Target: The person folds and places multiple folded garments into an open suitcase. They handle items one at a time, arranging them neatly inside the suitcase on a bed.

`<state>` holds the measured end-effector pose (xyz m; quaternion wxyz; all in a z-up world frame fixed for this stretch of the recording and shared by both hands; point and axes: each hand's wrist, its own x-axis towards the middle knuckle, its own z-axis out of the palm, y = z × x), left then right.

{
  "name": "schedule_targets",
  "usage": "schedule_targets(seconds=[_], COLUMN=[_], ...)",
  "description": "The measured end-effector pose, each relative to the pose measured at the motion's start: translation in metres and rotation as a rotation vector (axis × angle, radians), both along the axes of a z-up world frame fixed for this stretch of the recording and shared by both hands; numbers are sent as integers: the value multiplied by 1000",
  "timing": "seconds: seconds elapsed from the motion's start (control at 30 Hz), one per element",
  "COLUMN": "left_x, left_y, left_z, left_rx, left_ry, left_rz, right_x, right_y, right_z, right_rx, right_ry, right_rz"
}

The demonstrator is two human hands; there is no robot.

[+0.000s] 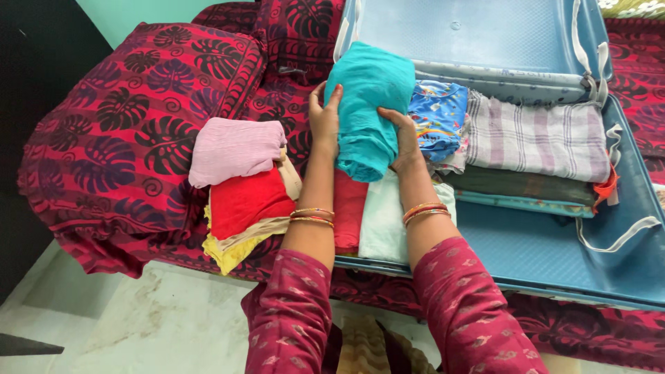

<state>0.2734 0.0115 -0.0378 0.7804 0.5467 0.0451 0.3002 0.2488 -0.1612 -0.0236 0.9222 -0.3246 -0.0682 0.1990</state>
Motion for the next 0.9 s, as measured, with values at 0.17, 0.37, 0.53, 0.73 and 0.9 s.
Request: schedule_targets(seconds=[0.17,0.37,0.53,0.73,0.9], left_x=[0,0,5,-21,-44], left_y=[-9,-17,-15,-26,-31], left_z=[-12,-20,-30,-7,16], left_rx=[260,442,641,810,883], left_ry=[37,201,80,342,328], left_rz=[237,376,406,315,316], right_x=[0,10,29,47,40], right_y=[0,0,-7,-6,-5], right_z=[3,4,-16,-28,-1], right_rx=[-125,-264,-284,-744,-1337], right_ry=[51,-51,-36,-299,-444], right_rz=[-95,-262,-212,-541,-931])
